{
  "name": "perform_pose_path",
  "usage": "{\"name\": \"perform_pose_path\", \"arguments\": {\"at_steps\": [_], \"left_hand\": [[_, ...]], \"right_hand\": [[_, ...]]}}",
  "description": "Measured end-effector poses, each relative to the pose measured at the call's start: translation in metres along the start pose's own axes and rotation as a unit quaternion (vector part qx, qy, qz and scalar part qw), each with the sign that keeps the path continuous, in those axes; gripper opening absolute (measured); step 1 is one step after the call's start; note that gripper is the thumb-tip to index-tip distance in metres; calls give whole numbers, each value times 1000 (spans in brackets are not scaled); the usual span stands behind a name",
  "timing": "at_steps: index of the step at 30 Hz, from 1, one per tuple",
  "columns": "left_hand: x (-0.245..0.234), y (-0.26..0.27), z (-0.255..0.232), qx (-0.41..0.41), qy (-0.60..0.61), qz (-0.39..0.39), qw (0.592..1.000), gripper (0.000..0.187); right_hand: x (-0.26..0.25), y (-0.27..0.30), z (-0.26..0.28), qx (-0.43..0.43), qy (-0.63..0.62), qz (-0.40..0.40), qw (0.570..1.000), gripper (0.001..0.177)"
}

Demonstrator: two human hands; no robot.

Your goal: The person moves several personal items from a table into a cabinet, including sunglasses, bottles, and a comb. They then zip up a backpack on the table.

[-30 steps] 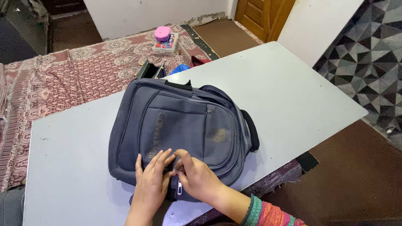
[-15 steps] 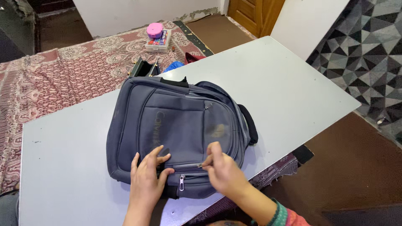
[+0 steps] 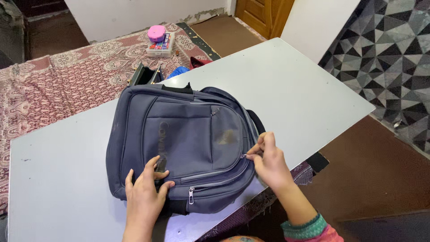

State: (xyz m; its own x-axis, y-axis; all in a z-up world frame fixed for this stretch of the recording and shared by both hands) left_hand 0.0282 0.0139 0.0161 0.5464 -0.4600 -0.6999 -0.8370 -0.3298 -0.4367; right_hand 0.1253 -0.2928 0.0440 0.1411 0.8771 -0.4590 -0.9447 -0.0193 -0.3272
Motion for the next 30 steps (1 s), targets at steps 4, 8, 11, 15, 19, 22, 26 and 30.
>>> {"name": "perform_pose_path", "arguments": {"at_steps": [4,8,11,15,19,22,26,30], "left_hand": [[0,-2,-7,-15,-36,20,999,69],[-1,3,-34,47,-73,1,996,60],[6,10,-69,109,44,-8,993,55],[19,21,-109,205,125,-15,971,64],[19,21,-113,247,33,-49,967,55],[15,23,-107,236,16,-61,970,56],[11,24,-101,189,7,-71,979,60],[3,26,-93,156,8,-74,985,64]], "right_hand": [[2,3,0,-51,0,-23,998,33],[-5,13,4,-10,-25,-4,1000,35],[-6,19,15,-5,-64,26,998,38],[5,36,30,9,-110,67,992,42],[20,45,34,-34,-97,106,989,38],[27,43,31,-81,-92,81,989,34],[30,26,28,-103,-82,58,990,35],[34,2,22,-122,-88,46,988,34]]}}
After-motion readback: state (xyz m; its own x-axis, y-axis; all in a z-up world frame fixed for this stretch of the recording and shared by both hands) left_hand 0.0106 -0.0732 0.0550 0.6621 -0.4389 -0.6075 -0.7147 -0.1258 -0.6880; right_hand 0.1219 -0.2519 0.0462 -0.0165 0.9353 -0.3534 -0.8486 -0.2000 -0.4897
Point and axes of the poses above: each hand's wrist, its own y-axis away from the middle knuckle, its own x-axis out of the palm, z = x × y, the point moved 2 cm from there along -y, towards the middle knuckle, and after that the axes turned 7 degrees about -z, right-handed, at the moved point
